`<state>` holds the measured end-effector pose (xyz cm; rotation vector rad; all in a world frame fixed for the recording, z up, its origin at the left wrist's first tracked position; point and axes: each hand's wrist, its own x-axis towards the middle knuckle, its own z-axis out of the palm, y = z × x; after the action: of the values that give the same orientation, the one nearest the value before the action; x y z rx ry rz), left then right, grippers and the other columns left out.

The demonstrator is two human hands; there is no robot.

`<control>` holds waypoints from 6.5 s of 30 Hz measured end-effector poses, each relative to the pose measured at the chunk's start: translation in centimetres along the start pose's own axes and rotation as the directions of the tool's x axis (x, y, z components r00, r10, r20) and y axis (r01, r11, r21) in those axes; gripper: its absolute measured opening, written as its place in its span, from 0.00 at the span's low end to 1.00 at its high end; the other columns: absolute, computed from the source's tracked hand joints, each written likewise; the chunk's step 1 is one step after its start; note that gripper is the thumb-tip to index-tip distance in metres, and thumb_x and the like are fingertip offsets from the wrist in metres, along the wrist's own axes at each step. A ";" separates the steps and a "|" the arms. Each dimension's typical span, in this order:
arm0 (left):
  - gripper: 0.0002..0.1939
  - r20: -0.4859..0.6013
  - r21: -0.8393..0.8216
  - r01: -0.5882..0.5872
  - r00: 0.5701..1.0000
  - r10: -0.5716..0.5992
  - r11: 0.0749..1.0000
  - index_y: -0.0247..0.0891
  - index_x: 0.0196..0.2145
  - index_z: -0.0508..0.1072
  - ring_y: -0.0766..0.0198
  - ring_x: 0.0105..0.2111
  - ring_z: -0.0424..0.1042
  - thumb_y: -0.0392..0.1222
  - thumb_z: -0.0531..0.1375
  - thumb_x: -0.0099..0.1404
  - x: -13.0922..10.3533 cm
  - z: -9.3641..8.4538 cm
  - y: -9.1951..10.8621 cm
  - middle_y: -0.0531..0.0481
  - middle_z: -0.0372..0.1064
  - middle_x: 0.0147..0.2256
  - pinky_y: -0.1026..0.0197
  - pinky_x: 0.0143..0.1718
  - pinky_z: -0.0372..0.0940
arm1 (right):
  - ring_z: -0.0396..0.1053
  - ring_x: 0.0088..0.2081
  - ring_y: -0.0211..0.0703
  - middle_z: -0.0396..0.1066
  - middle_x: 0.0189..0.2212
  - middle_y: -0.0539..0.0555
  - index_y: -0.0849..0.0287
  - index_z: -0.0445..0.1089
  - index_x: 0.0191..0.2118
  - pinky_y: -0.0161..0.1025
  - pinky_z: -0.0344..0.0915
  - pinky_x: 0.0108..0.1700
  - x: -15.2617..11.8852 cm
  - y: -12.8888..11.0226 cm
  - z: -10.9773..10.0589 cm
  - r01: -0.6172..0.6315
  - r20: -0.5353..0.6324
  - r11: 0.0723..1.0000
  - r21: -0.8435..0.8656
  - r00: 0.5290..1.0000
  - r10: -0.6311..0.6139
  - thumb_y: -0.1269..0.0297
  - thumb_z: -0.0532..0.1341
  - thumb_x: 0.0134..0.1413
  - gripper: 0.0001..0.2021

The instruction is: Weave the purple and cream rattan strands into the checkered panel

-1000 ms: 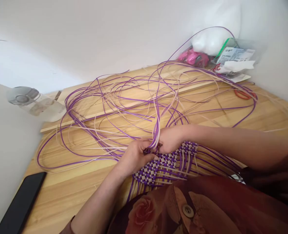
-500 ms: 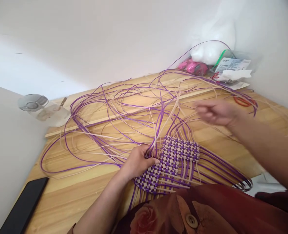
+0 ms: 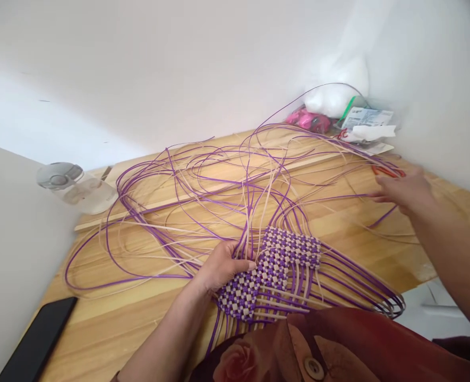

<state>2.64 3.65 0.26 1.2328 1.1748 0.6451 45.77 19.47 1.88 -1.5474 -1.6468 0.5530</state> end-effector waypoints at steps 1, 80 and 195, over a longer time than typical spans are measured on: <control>0.09 -0.003 0.007 -0.001 1.000 0.001 1.000 0.32 0.31 0.74 0.68 0.28 0.65 0.38 0.66 0.51 0.0 0.0 0.0 0.52 0.69 0.28 0.65 0.34 0.59 | 0.68 0.23 0.45 0.73 0.31 0.60 0.52 0.69 0.42 0.46 0.66 0.28 -0.8 -2.1 1.1 -0.028 -0.178 0.994 -0.102 0.984 0.009 0.57 0.58 0.53 0.11; 0.12 -0.004 0.126 -0.075 0.997 0.077 0.989 0.34 0.35 0.76 0.65 0.31 0.69 0.42 0.65 0.53 0.0 1.0 -0.7 0.51 0.73 0.31 0.64 0.35 0.62 | 0.77 0.32 0.42 0.73 0.30 0.53 0.51 0.46 0.61 0.32 0.71 0.31 -17.2 -18.6 15.7 -0.750 0.967 0.653 0.106 0.231 0.108 0.74 0.51 0.58 0.27; 0.16 -0.044 -0.015 0.036 0.998 -0.037 0.999 0.34 0.24 0.70 0.71 0.22 0.56 0.49 0.68 0.49 0.0 1.6 0.1 0.56 0.62 0.22 0.66 0.26 0.52 | 0.65 0.34 0.40 0.70 0.32 0.52 0.59 0.70 0.34 0.38 0.58 0.38 -13.0 -16.9 10.6 0.758 0.777 0.651 0.041 0.385 -0.498 0.73 0.55 0.59 0.07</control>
<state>4.14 3.11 0.23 1.1875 1.2246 0.6555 26.25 6.34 5.37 -0.6883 -2.9242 0.4982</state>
